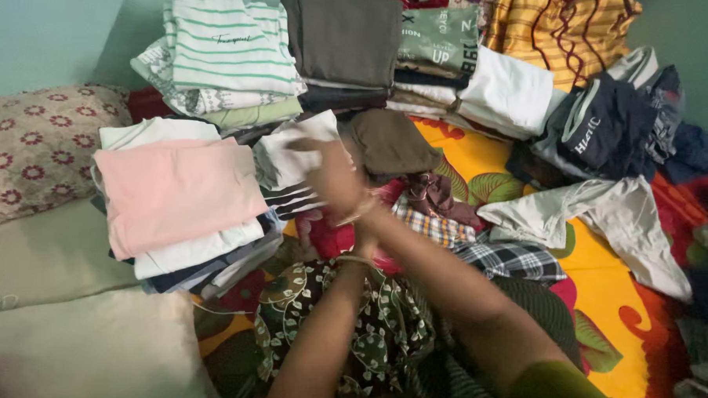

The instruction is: The person sorts a large pile of laundry on a bed by hand, picking up individual garments including shirts, shorts, and trousers, and placing them into organized stacks according to their type.

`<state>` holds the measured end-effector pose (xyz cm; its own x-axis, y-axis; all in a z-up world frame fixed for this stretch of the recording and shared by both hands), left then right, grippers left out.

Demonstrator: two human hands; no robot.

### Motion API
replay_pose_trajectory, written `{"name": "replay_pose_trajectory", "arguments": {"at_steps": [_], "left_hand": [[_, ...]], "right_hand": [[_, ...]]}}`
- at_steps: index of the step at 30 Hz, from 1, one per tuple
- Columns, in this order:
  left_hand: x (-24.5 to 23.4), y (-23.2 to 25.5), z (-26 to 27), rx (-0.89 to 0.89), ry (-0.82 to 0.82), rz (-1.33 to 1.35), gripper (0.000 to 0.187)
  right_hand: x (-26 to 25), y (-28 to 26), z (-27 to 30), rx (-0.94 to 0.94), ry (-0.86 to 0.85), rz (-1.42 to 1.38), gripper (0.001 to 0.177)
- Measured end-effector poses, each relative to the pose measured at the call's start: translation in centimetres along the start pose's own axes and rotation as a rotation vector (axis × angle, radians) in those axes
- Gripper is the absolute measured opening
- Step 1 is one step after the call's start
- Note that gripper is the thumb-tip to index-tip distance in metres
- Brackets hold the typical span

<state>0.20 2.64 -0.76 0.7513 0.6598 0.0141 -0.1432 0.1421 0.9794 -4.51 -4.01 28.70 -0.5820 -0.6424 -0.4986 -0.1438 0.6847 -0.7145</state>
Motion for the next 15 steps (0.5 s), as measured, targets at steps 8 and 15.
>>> {"name": "replay_pose_trajectory", "arguments": {"at_steps": [8,15], "left_hand": [[3.0,-0.1,0.0,0.135,0.051,-0.065,0.026],[2.2,-0.8,-0.5,0.002,-0.075,-0.054,0.028]], "right_hand": [[-17.6,26.1,20.6,0.283,-0.053,0.508,0.036],[-29.5,26.4,20.3,0.468,0.106,0.573,0.037]]}}
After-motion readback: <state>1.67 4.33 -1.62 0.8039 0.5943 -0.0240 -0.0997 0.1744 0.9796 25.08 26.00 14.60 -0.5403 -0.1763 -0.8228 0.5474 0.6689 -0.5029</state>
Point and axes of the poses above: each hand's wrist, its own z-axis away from the middle knuckle, its own x-axis out of the palm, y = z × x, the point moved 1 cm from there along -z, towards the middle knuckle, and after that the axes turned 13 degrees about -x, right-handed, at the moved point
